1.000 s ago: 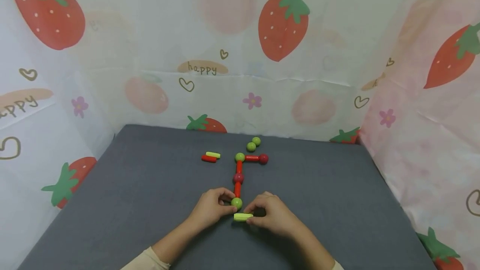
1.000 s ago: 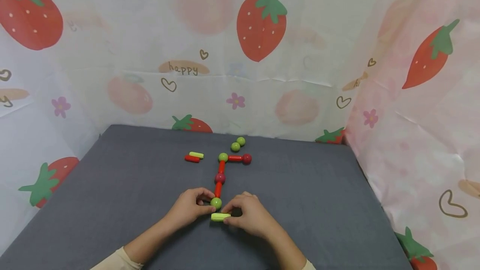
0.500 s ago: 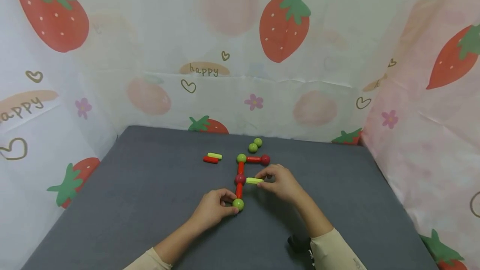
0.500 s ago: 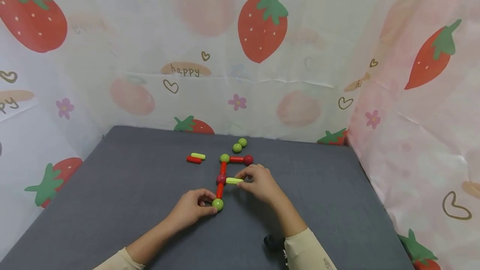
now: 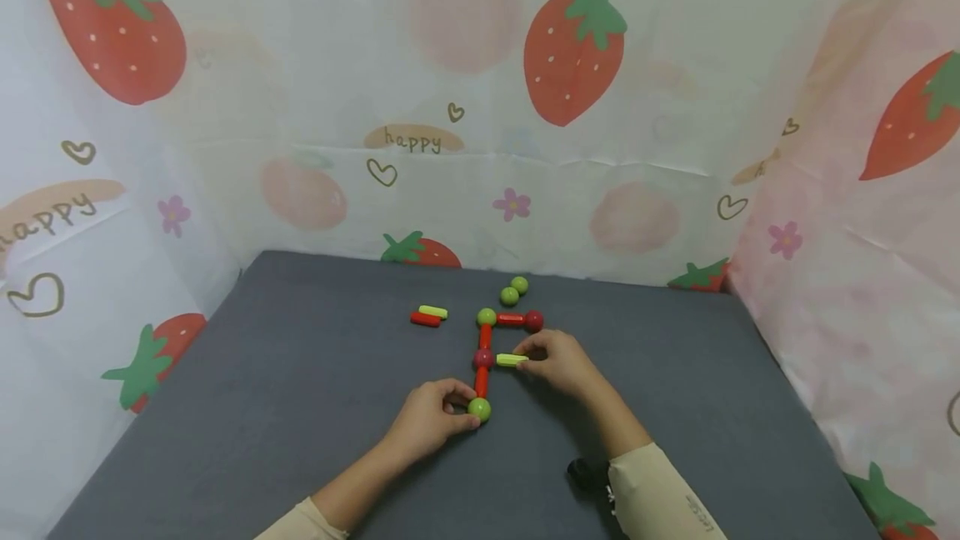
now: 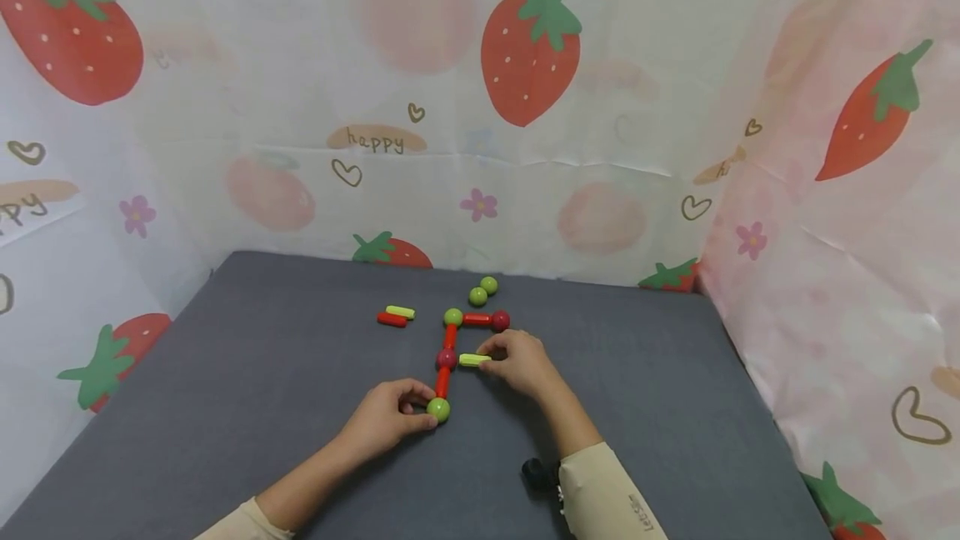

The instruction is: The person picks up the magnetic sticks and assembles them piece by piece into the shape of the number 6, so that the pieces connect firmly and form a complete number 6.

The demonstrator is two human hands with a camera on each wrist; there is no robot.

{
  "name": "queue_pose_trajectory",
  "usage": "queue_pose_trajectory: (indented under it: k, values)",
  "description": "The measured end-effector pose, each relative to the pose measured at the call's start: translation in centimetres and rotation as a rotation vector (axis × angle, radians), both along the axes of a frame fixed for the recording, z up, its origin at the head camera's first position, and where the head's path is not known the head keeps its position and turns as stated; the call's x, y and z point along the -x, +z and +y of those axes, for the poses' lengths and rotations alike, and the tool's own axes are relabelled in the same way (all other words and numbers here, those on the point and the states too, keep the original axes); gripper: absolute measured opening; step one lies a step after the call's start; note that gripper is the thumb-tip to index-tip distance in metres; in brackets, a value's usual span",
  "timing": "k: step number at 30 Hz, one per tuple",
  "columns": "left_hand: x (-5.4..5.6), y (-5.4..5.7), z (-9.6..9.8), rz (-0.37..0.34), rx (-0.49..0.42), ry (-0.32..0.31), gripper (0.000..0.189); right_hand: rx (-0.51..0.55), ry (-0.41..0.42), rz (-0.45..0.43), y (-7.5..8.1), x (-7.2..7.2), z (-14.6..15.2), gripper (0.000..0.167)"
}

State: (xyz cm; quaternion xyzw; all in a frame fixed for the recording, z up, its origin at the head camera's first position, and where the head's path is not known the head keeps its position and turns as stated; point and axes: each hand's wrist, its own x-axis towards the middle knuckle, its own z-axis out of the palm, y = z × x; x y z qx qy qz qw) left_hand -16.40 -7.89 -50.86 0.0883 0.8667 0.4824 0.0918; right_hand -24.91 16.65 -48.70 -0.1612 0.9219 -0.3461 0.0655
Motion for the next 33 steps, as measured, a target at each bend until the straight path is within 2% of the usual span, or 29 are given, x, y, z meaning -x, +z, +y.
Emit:
queue_pose_trajectory:
  k: [9, 17, 26, 33]
  values:
    - [-0.1, -0.1, 0.2, 0.015, 0.013, 0.003, 0.029, 0.016, 0.002, -0.021, -1.1, 0.4, 0.0, 0.009]
    - [-0.1, -0.3, 0.2, 0.001, 0.024, 0.013, 0.030, 0.030, 0.007, -0.033, -1.3, 0.4, 0.0, 0.011]
    - [-0.2, 0.0, 0.2, 0.016, 0.024, 0.010, 0.030, 0.013, 0.035, -0.046, -1.2, 0.7, 0.0, 0.014]
    - [-0.3, 0.3, 0.2, 0.012, 0.027, 0.010, 0.029, 0.010, 0.027, -0.081, -0.1, 1.0, -0.1, 0.021]
